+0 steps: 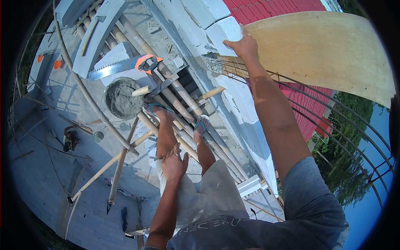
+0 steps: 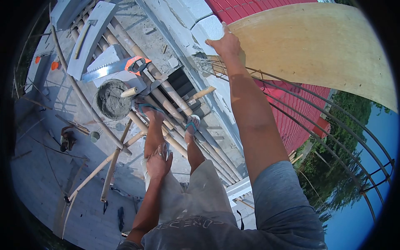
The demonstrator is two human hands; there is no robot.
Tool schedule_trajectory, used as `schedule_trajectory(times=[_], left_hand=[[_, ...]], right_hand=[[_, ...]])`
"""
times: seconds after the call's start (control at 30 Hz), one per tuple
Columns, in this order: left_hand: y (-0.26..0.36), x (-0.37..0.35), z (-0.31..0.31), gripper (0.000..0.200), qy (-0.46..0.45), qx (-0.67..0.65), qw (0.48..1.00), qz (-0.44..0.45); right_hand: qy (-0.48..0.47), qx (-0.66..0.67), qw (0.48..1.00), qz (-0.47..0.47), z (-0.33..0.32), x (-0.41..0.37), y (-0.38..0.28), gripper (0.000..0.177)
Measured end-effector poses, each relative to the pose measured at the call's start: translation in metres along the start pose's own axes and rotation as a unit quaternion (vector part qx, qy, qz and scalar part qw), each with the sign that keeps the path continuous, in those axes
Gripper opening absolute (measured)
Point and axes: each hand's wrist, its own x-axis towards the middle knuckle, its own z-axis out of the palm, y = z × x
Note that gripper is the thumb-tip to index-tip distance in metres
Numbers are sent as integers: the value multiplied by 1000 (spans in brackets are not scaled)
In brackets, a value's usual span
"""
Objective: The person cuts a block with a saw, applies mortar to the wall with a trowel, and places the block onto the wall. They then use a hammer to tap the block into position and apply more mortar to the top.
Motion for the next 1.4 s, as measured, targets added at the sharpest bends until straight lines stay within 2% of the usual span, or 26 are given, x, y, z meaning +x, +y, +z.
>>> schedule_trajectory(times=[0.63, 0.93, 1.2, 1.4], left_hand=[[-10, 2, 12, 53, 28, 0, 999, 25], [-7, 2, 9, 53, 19, -10, 1000, 13], [-10, 1, 12, 54, 11, 4, 1000, 2], [-13, 0, 9, 52, -8, -31, 999, -14]], right_hand=[[-15, 21, 1000, -10, 2, -3, 0, 106], [1, 17, 1000, 0, 8, -2, 1, 105], [55, 30, 998, -14, 13, -5, 1, 105], [45, 17, 999, 0, 10, -4, 0, 103]])
